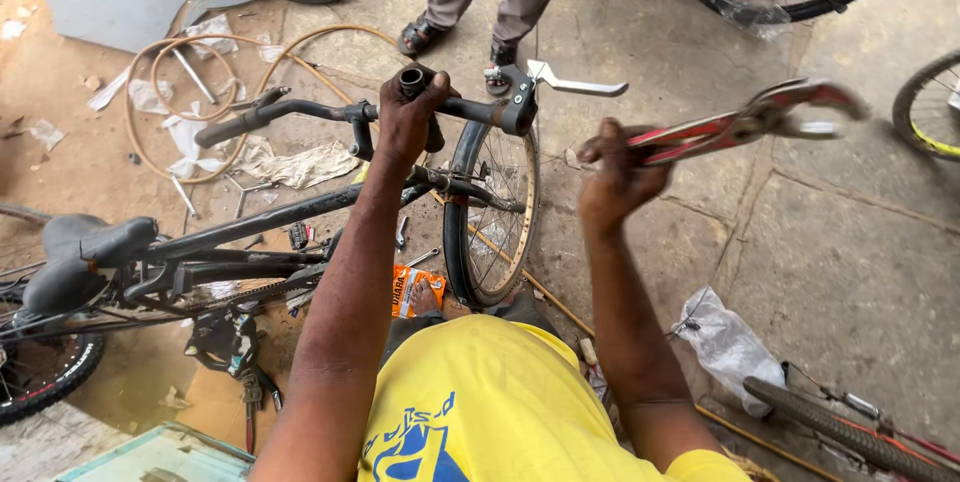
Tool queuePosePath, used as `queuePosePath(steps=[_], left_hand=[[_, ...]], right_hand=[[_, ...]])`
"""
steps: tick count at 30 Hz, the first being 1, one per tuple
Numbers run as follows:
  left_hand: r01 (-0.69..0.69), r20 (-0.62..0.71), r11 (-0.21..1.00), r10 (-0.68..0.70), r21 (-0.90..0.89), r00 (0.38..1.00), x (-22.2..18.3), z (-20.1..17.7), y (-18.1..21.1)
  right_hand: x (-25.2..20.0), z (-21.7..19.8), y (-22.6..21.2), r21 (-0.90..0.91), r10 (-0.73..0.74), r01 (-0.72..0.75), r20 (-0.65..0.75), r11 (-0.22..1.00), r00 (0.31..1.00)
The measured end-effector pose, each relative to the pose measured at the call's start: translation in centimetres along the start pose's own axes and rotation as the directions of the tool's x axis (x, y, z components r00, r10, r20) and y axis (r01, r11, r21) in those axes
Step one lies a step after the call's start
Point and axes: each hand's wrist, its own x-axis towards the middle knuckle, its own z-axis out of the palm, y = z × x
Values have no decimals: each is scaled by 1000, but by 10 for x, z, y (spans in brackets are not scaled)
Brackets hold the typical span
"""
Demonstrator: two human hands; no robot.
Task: The person assembles parts of a bicycle handlebar, installing a brake lever and applying a grip while using pliers and a screwdriver.
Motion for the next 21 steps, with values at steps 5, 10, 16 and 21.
queuePosePath(steps=[5,10,16,21], left_hand=[[-84,-1,994,85,74,996,8,-3,-11],[-88,-5,996,87,-15,996,5,-15,-14],[-181,43,978,186,-108,982,8,-20,-10],[-170,-75,970,159,-175,984,8,-22,-22]], right_hand=[[13,0,7,-845,534,11,348,534,770],[11,-3,-13,-359,199,-146,114,922,973],[-13,15,29,-734,442,-29,376,679,815],[-12,-5,14,-518,441,-269,243,812,864]])
